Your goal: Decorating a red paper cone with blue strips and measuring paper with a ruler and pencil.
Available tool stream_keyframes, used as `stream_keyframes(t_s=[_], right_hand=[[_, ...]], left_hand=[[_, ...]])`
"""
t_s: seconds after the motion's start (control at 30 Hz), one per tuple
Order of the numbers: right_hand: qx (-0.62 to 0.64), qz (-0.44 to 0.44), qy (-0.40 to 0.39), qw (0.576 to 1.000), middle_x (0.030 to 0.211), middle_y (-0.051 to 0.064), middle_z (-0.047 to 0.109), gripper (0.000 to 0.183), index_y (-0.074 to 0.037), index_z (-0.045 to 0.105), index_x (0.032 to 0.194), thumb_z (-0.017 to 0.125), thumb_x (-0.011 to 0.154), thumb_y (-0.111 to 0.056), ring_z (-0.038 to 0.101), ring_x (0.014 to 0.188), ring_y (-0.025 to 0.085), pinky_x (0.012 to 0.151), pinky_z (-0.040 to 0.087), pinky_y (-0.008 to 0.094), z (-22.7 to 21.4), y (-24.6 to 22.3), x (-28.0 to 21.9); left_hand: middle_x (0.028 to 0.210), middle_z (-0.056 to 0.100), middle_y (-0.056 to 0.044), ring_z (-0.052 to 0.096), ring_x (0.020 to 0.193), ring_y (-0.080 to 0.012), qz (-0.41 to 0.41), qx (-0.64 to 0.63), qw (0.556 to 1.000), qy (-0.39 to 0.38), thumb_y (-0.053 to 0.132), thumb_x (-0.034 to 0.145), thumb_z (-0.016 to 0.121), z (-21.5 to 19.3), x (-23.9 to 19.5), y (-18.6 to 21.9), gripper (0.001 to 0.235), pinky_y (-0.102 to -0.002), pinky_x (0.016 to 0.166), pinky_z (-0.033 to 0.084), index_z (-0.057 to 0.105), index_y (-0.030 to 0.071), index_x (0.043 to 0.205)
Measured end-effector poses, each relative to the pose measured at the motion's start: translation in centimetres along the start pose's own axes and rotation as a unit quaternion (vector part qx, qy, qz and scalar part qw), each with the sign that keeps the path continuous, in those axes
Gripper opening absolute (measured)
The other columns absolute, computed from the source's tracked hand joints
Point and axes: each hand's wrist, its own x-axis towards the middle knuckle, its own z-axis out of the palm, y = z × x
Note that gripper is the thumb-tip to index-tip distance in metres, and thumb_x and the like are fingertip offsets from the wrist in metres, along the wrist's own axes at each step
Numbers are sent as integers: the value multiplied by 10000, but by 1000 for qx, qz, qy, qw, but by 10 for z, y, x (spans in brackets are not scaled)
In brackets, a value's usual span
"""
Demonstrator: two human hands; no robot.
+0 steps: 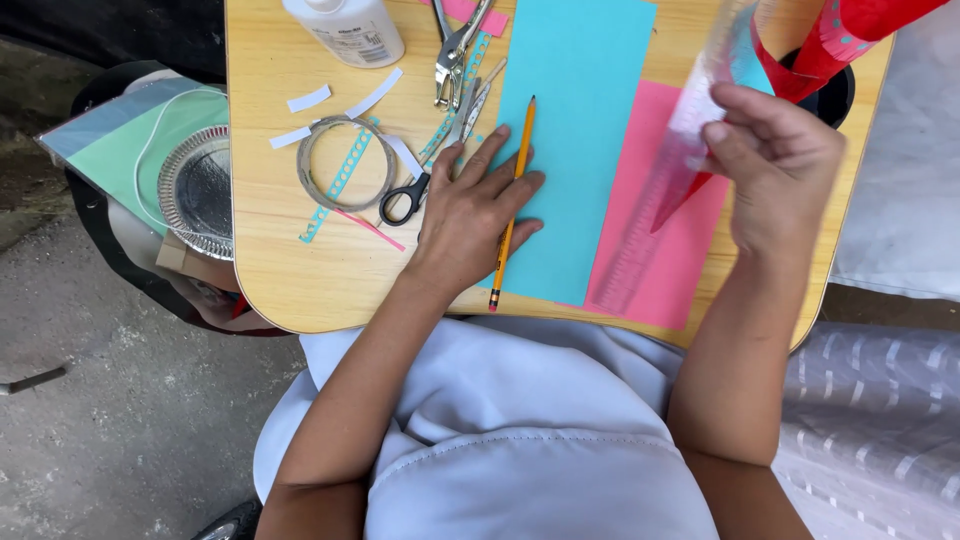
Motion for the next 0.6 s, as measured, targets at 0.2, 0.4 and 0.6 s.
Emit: stream_keyframes(t_s=[0.2, 0.4, 0.6], right_hand=[[-8, -18, -54, 998, 1196, 96, 714, 359, -15, 682, 1308, 747, 967, 76, 655, 1031, 114, 779, 641, 218, 33, 23, 16], [-108, -33, -114, 987, 876, 106, 722, 257, 1, 694, 1238, 678, 1004, 107, 729, 757, 157, 761, 617, 243, 47, 18, 13], [-86, -35, -49, 994, 895, 34, 656, 284, -17, 731, 1235, 639, 1004, 119, 585, 740, 70, 699, 534, 204, 10, 19, 1]], left_hand=[[1302, 721, -46, 466, 1418, -326, -4, 1, 1000, -9, 374, 941, 789, -2, -2, -5, 381, -613, 1060, 353, 660, 152, 1222], [1341, 703, -47, 421, 1442, -319, -7, -3, 1000, -21, 354, 922, 805, -4, -3, -7, 409, -645, 1073, 325, 654, 144, 1240], [1194, 741, -74, 458, 1421, -302, -8, -20, 1000, 15, 275, 989, 753, -7, -1, -1, 301, -625, 1087, 327, 661, 132, 1238]])
